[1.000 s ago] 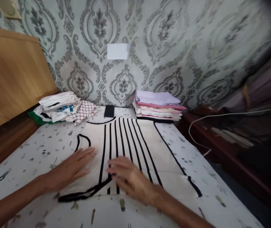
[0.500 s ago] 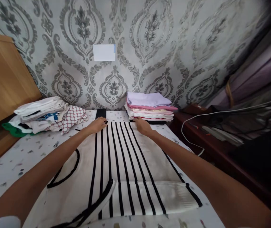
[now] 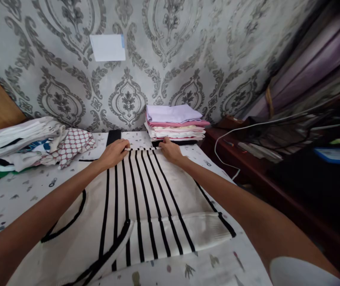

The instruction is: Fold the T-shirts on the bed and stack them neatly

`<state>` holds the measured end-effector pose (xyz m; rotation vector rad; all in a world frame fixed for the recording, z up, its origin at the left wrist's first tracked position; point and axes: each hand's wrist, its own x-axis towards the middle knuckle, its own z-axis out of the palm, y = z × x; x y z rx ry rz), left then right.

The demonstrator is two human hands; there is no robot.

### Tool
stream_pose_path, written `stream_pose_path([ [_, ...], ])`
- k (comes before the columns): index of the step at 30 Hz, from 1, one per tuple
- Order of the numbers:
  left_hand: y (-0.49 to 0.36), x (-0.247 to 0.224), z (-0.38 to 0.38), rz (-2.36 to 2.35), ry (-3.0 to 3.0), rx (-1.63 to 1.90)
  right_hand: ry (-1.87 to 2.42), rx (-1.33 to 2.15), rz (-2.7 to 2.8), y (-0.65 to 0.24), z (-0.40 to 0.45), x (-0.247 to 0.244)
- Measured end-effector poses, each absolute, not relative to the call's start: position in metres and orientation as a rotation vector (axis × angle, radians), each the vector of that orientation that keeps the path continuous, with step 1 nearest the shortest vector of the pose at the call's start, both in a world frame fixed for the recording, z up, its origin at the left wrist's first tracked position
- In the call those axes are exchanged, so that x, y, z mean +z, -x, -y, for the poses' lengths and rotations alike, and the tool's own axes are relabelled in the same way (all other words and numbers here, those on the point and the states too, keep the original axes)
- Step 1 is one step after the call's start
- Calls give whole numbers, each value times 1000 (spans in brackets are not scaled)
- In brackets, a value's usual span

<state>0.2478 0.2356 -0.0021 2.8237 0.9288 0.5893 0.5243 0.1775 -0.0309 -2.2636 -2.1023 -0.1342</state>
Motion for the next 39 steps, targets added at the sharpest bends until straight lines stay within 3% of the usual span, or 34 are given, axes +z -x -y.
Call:
stream_pose_path([
  [9, -229, -11, -193, -908, -2886, 583, 2272, -215, 2056, -532, -116, -4],
  [22, -219, -43, -163, -779, -2975, 498, 2266, -191, 2136, -543, -68, -37],
  [28, -193, -33, -178, -839, -2981, 447, 2260, -242, 2144, -544, -71, -41],
  [35, -128, -18, -220, -1245, -2798, 371, 2208, -265, 2142, -546, -72, -46],
  [39, -135, -21, -214, -1059, -2907, 310, 2207, -263, 2146, -546, -73, -46],
])
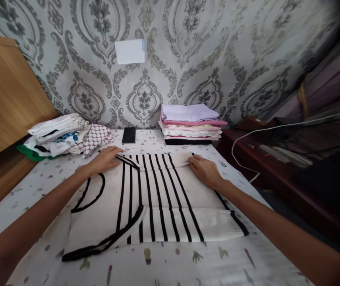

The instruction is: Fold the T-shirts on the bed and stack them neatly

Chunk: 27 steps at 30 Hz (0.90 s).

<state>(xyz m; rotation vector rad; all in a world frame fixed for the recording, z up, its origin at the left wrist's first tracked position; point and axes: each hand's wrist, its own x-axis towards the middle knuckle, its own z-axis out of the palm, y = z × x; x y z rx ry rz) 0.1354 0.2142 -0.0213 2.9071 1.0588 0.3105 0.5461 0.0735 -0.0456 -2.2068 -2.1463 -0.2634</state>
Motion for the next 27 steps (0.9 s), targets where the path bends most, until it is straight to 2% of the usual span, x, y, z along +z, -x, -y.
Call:
stream_pose_path([
  [4, -166, -21, -202, -926, -3120, 164, 2223, -249, 2146, -544, -74, -43],
  [9, -179, -17, -209, -1152, -3178, 44, 2219, -254, 2139, -542, -71, -42],
  [17, -164, -24, -232, -1402, -2867, 199, 2248, -233, 2138, -537, -72, -40],
  [27, -147, -33, -258, -1284, -2666, 457, 2299, -239, 2142, -542, -67, -36],
])
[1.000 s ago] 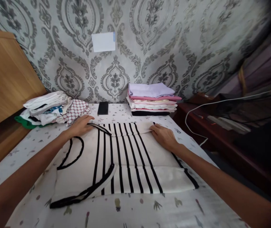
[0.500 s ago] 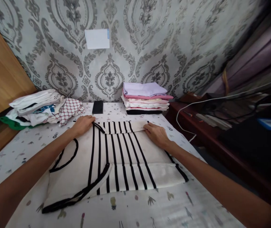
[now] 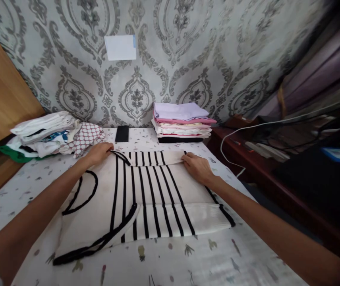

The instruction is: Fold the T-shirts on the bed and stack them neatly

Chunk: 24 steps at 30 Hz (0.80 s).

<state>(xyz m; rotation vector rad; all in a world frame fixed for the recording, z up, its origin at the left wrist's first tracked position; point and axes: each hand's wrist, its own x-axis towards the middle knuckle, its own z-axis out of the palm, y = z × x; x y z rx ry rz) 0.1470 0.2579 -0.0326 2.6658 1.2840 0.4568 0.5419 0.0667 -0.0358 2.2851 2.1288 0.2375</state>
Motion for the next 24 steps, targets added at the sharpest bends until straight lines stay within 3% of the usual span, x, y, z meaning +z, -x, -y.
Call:
stream_pose_path([
  [8, -105, -7, -270, -1386, -2370, 784, -2336, 284, -2204, -554, -65, -50],
  [16, -90, -43, -225, -1457, -2486, 612, -2405, 356, -2279, -555, -64, -61],
  [24, -129, -31, -205, -1356, -2488, 535, -2466, 339, -2314, -557, -64, -65],
])
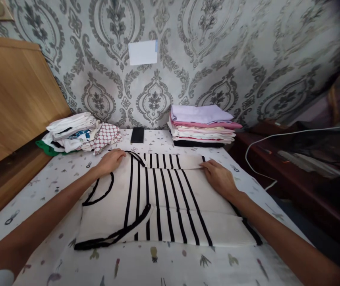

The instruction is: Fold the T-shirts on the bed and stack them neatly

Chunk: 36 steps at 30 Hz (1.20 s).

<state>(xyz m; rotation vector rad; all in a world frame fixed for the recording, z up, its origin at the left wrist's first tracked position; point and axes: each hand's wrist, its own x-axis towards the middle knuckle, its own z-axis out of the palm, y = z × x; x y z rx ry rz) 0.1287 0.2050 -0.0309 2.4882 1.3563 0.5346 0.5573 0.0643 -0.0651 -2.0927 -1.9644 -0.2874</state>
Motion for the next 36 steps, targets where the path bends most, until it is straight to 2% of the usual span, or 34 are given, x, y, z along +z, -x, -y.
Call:
stream_pose_path([
  [7, -183, -32, -207, -1273, -2133, 470, 2111, -232, 1897, -551, -58, -59],
  [13, -194, -29, -207, -1342, -1531, 536, 2114, -251, 1885, -550, -56, -56],
  [16, -196, -29, -208, -1345, -1477, 559, 2122, -258, 1889, -552, -57, -57],
  [19, -194, -27, -206, -1472, -1666, 538, 2110, -244, 1899, -555, -56, -57],
  [22, -193, -22, -198, -1617, -2218, 603, 2082, -231, 1901, -554, -55, -53],
  [27, -217, -28, -184, -1214, -2772, 774, 1975, -257, 1888, -540, -66, -43],
  [30, -235, -47, -183, -1060, -2828, 566, 1957, -236, 2014, -528, -79, -48],
  [36, -240, -72, -182, -1185, -2720, 131, 2136, -40, 2146, -526, -88, -72],
])
